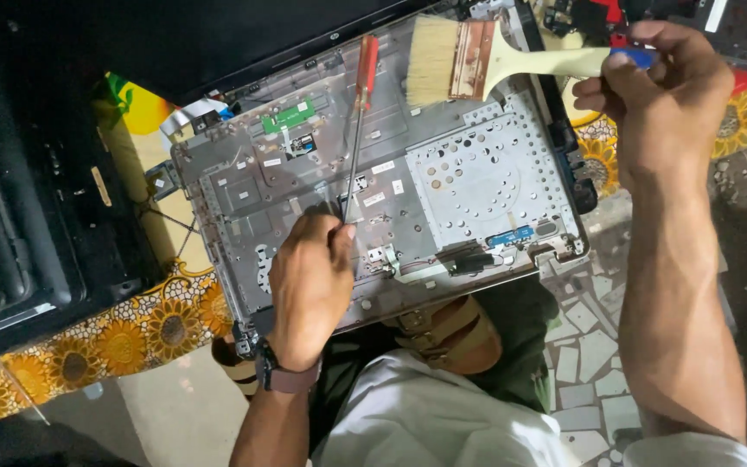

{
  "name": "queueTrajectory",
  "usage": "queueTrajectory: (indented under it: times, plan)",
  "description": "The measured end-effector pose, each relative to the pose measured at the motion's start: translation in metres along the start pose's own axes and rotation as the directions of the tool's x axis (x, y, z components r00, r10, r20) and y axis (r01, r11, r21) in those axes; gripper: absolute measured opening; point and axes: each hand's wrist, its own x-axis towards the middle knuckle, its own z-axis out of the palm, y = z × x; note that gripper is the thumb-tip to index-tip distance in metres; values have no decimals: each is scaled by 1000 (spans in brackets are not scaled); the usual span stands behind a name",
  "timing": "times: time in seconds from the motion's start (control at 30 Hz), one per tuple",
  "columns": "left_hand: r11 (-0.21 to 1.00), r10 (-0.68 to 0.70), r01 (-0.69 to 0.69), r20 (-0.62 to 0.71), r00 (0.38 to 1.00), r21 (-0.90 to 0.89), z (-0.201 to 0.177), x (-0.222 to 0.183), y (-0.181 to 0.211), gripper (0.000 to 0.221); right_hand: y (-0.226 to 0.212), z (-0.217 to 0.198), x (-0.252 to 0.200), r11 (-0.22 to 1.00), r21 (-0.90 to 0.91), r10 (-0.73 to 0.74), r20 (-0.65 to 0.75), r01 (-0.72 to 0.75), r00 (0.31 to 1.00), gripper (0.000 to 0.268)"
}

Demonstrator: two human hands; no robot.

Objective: Disassembling a laptop by removing screws with a screwdriver and cleaning the internal components with a brush.

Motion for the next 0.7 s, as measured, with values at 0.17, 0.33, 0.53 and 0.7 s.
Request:
queueTrajectory:
  times: [0.17,0.33,0.53,0.7]
  plan:
    - [911,-260,286,126,957,-296,-16,-14,-3,27,5,4,9,979,129,165,-37,-159,986,11]
    - [806,-207,237,116,971,-542,-23,-36,-8,33,9,3,16,927,-348,-95,141,140,985,14]
    - [413,339,-137,13,941,-900,-31,-50,2,22,3,6,24,814,-541,-60,285,213,957,19]
    - [220,523,-132,2,853,-967,-30,-57,26,24,-15,-3,8,632,-640,-315,303,437,899,21]
